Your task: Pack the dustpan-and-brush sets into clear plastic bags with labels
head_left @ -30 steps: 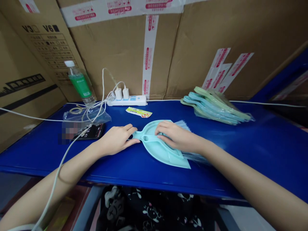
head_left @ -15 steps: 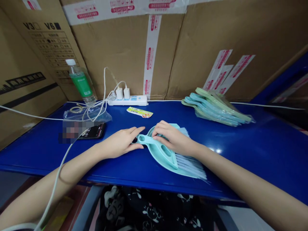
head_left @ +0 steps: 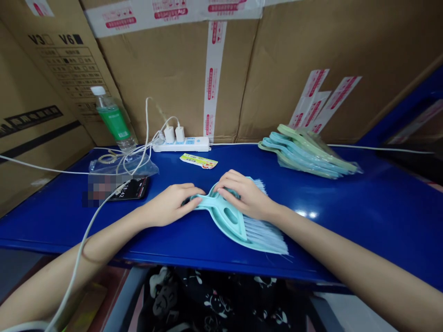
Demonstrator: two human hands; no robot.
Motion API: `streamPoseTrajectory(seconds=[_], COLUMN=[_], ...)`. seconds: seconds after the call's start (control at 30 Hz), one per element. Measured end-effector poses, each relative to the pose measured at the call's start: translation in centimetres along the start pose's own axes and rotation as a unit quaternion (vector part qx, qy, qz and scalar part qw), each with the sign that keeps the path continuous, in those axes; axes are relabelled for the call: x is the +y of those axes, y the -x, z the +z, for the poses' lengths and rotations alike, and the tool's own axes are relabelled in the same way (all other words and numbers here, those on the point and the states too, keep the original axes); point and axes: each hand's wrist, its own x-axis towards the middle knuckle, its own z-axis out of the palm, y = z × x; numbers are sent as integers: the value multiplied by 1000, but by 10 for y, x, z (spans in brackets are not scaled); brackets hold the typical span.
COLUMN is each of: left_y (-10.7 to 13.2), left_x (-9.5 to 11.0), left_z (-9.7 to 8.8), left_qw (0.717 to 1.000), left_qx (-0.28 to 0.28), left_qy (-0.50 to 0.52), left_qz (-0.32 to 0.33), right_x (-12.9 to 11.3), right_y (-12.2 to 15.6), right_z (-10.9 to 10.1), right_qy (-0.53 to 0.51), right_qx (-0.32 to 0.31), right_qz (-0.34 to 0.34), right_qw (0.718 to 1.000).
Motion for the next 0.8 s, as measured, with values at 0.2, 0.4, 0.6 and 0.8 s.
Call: streamPoseTrajectory(seconds=[0.2,0.4,0.6,0.8], left_y=[1,1,3,3], left_x=[1,-1,-3,-3], left_z=[-2,-6,-6,-5], left_qw=[998,989,973,929], left_qx=[-13,-56,-82,-128], left_qy=[64,128,208,319], left_qz=[-18,-45,-49,-140], right_x=[4,8,11,12], right_y=[1,2,3,4], right_z=[0,0,-4,-4], right_qy=[27,55,83,100], right_qx=[8,1,-9,-39], right_qz=[5,37,38,47], right_qw=[1000,998,996,993])
